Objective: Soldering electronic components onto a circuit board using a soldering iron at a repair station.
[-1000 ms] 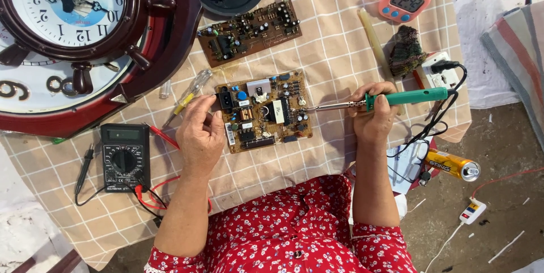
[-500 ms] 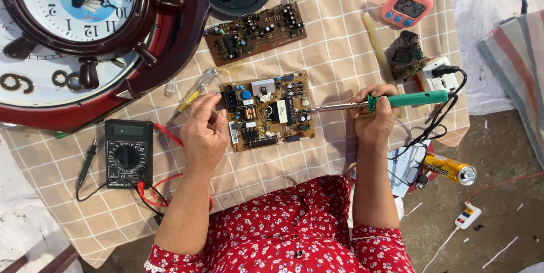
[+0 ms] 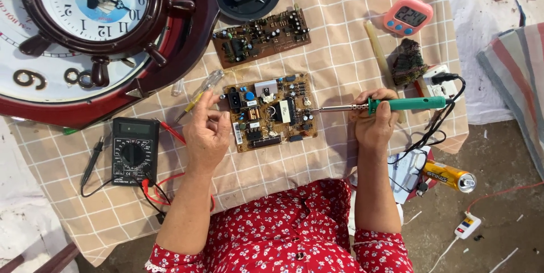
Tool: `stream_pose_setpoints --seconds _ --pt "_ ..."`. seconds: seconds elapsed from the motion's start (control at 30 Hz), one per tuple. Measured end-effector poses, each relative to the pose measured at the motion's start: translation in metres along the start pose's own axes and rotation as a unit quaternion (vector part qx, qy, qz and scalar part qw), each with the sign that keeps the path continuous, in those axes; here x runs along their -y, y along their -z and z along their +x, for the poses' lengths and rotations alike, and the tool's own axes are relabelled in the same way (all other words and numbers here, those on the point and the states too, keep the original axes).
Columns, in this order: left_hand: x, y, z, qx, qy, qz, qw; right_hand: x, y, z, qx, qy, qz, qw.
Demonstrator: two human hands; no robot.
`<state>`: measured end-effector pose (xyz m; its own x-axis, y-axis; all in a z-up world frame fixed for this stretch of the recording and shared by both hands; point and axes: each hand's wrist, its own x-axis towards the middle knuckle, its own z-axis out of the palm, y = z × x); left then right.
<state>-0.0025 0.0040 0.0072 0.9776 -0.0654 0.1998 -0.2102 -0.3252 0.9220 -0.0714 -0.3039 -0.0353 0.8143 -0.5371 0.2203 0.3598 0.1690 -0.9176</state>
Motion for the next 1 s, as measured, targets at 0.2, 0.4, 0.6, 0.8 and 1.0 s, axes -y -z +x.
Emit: stream_pose_setpoints --seconds 0.2,0.4,0.6,0.8,1.0 --pt "0.008 0.001 -0.001 -0.006 0.005 -0.046 0.999 0.009 -0.011 -0.002 0.014 -0.016 -0.009 1.000" --pt "0.002 0.007 -0.001 0.002 0.017 -0.069 0.997 0.005 -0.002 -0.003 0.017 -0.030 0.001 0.999" --pt "-0.010 0.013 -0.004 0.013 0.046 -0.161 0.986 0.003 0.004 -0.004 0.012 -0.037 0.014 0.999" --pt "0.023 -0.006 -0.010 0.046 0.158 -0.322 0.933 0.002 0.003 -0.004 0.010 -0.037 0.041 0.998" --pt "0.006 -0.010 0.007 0.062 0.223 -0.378 0.897 0.009 -0.004 -0.001 -0.001 -0.011 0.032 0.999"
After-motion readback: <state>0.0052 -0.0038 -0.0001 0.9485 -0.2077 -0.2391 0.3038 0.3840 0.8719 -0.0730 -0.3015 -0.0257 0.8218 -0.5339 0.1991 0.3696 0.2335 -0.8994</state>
